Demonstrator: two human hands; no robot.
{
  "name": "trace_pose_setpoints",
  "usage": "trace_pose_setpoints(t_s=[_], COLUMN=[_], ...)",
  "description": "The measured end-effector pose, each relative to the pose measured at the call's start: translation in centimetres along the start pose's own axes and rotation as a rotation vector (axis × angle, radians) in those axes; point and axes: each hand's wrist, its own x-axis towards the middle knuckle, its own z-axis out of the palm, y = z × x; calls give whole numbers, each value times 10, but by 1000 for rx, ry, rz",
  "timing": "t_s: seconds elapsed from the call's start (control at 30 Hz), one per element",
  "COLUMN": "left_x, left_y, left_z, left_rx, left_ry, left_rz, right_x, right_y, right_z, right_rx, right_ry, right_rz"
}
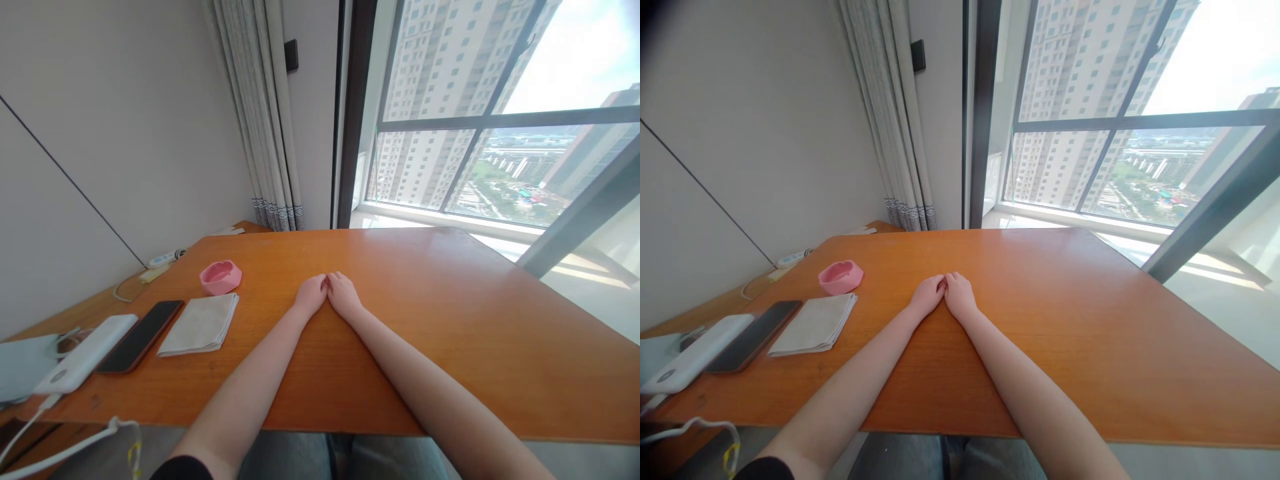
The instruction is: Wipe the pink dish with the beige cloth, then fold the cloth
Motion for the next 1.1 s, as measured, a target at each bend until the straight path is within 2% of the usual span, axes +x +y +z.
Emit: trace_pose_setpoints(t_s=[0.1, 0.33, 0.77, 0.83, 0.93, 1.03, 1.1], left_x=[0, -5, -7, -6, -7, -19, -34], left_y=[-4, -3, -1, -1, -9, -42, -77], left_z=[-2, -2, -5, -13, -43, -91, -123], left_rx=[-33, -83, -123, -107, 22, 208, 262], left_ry=[-12, -46, -63, 20, 290, 566, 632], left_rz=[10, 91, 126, 138, 102, -57, -219], right_x=[7, 1, 0, -1, -2, -3, -3], right_y=[3, 12, 10, 10, 10, 10, 10], right_z=[1, -8, -9, -10, -13, -15, -15], right_rx=[-53, 16, -6, 15, 64, 80, 77], right_ry=[-39, -102, -85, -89, -105, -115, -114], right_rz=[-5, -47, -49, -59, -65, -54, -52])
